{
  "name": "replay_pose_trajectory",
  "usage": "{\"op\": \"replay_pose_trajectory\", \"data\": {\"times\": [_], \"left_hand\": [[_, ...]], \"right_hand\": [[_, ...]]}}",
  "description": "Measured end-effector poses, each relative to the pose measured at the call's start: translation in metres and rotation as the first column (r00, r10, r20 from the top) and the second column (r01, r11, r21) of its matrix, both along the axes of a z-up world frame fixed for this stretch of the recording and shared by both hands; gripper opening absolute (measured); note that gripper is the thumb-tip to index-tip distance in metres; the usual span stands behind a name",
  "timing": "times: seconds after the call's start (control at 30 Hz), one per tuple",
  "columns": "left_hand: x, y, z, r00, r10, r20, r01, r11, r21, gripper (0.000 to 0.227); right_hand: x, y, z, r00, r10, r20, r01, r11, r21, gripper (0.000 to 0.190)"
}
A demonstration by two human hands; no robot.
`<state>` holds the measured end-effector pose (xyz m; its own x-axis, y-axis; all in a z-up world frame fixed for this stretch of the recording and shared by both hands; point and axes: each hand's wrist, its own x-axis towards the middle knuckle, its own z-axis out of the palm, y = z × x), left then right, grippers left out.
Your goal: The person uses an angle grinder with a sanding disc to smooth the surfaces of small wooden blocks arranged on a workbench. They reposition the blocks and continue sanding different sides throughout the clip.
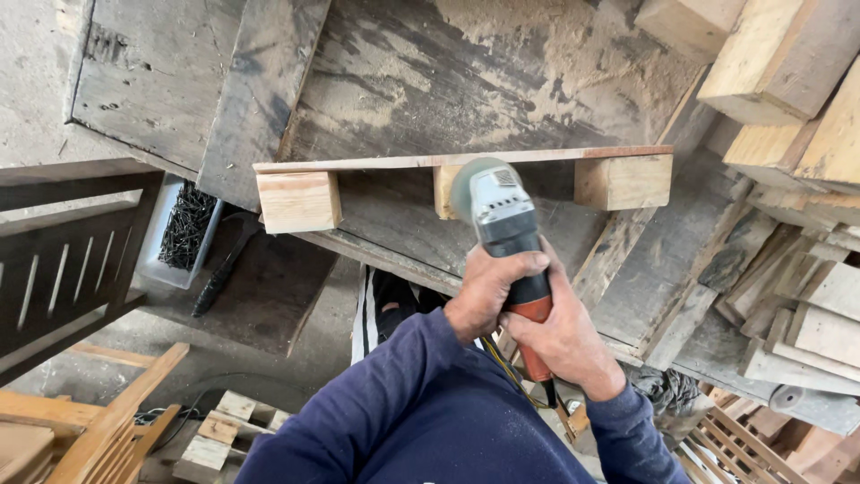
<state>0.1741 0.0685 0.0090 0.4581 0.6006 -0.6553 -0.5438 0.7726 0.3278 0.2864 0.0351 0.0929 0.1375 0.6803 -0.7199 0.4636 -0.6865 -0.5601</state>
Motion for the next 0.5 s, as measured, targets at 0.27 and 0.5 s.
{"op": "replay_pose_trajectory", "data": {"times": [0.27,0.5], "left_hand": [[-0.029,-0.009,0.008,1.0,0.018,-0.009,-0.018,0.998,-0.054,0.033],[-0.026,-0.036,0.003,0.998,-0.036,-0.057,0.034,0.998,-0.046,0.035]], "right_hand": [[-0.019,0.003,0.004,0.99,0.066,-0.128,-0.064,0.998,0.018,0.109],[-0.017,-0.025,0.003,0.987,0.002,-0.163,-0.01,0.999,-0.049,0.109]]}}
